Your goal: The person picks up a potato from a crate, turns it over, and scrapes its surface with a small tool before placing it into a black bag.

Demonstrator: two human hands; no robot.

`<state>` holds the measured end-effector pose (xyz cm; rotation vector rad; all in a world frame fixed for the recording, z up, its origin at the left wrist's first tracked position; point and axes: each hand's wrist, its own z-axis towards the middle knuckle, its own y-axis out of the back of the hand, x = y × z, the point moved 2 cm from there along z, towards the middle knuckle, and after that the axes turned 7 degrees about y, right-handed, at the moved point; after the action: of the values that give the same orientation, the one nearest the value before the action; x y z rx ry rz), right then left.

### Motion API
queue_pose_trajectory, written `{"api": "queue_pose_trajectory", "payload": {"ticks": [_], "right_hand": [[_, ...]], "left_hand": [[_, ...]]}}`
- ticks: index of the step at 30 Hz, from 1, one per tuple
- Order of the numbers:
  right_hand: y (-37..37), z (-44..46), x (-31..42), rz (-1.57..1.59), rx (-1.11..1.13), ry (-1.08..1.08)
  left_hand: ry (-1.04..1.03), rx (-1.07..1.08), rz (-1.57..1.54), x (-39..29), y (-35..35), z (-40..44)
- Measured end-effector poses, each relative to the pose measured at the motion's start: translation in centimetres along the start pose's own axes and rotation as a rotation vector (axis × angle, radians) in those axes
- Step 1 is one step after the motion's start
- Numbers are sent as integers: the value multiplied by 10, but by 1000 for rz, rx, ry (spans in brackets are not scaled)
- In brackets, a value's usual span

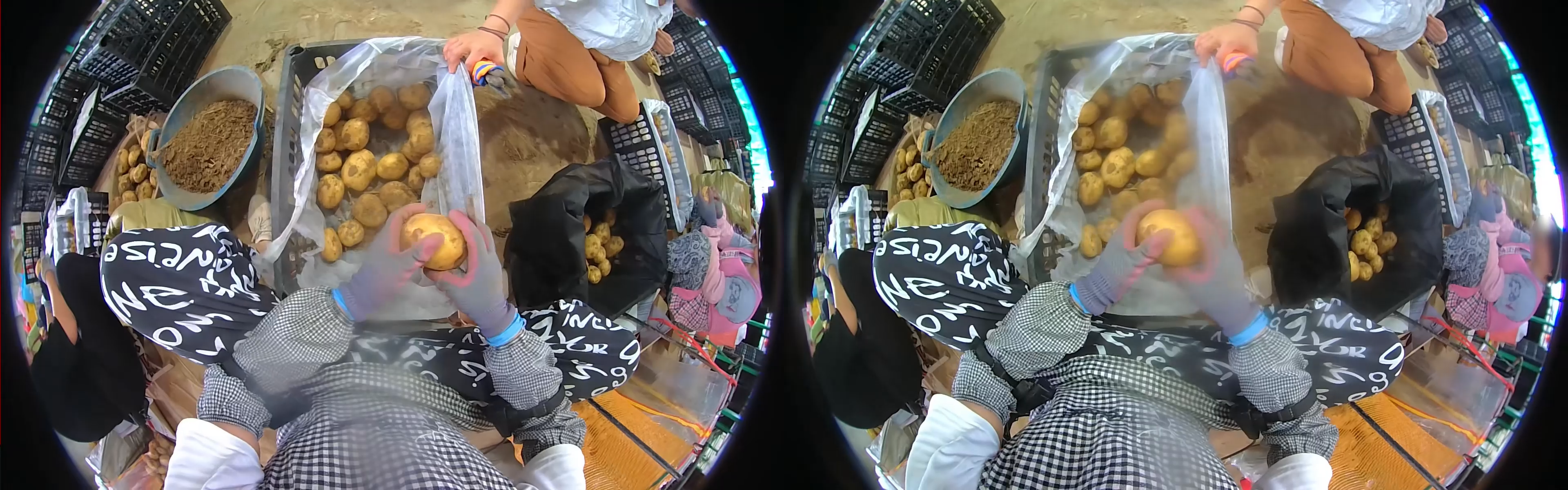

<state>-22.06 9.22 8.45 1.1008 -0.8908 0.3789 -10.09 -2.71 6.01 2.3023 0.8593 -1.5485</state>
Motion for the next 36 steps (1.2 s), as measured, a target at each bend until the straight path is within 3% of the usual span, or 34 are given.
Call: {"api": "queue_pose_trajectory", "payload": {"ticks": [3, 6, 9, 12, 15, 18, 21, 24, 29, 31, 33, 36], "right_hand": [[-4, 1, -1, -5, -10, 14], [-1, 2, -3, 72, 24, -24], [-4, -2, -10, 312, 11, -145], [-5, -4, -17, 475, -45, -206], [-5, -7, -19, 549, -35, -256], [-2, -9, -16, 579, -9, -299], [-1, -8, -11, 589, 29, -352], [-1, -7, -7, 698, 46, -415], [0, -4, -2, 861, 19, -480], [2, 0, 4, 964, -10, -534], [3, -1, -3, 783, 34, -484], [1, -4, -6, 746, 54, -498]], "left_hand": [[-535, -55, 290, 35, 18, 24], [-143, 50, -126, 9, 17, 10], [2, 49, -228, 20, 22, 18], [-57, 59, -179, 10, 22, 16], [-260, 137, -143, -1, 15, 13], [18, 228, -238, -7, 17, 5], [142, 189, -175, -11, 16, 2], [121, 168, -254, 10, 17, 7], [351, 156, -53, 8, 34, 15], [244, 127, -39, 0, 31, 17], [-55, 81, -112, -12, 13, 8], [-280, 37, 445, -18, 11, 2]]}}
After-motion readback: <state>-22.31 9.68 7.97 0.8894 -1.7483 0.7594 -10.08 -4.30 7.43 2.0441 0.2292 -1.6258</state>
